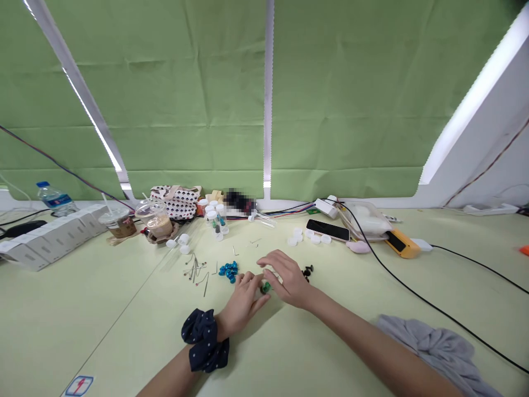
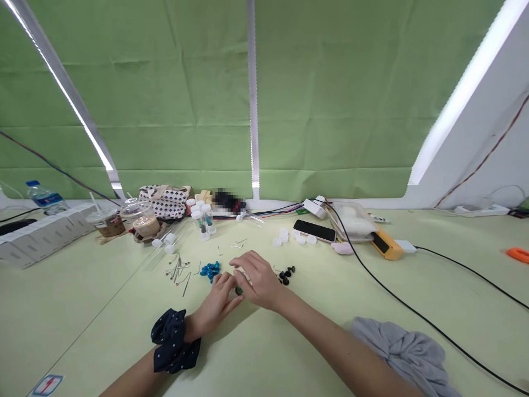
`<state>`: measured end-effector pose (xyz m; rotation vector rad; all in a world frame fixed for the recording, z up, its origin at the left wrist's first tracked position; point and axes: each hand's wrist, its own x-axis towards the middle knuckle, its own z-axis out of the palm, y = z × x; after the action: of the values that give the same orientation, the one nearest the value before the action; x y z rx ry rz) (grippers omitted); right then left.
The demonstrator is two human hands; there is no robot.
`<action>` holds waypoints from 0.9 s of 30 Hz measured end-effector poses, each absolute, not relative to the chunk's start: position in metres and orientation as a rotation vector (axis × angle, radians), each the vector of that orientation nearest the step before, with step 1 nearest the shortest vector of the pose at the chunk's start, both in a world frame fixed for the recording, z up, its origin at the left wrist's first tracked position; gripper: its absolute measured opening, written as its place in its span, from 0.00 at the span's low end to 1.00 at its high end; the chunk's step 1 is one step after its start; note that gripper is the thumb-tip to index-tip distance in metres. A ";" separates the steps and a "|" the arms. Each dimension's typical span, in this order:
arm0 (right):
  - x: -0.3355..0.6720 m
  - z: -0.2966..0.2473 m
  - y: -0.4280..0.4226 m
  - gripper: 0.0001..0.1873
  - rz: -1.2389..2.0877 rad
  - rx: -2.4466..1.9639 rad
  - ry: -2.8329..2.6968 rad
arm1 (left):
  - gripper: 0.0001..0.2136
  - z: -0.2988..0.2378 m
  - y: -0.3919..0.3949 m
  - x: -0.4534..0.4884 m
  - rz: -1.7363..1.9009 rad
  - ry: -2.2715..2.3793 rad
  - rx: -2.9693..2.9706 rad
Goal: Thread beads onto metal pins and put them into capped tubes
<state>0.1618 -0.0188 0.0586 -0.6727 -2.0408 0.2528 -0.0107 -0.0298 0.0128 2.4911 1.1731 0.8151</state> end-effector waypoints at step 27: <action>0.234 0.002 0.077 0.12 0.602 -1.341 -1.507 | 0.13 0.002 0.186 -0.155 1.087 2.186 1.831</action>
<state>0.2341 0.0772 0.0022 -1.3408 -1.5074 0.6016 -0.1547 0.1858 0.0021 1.8313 2.1857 1.0867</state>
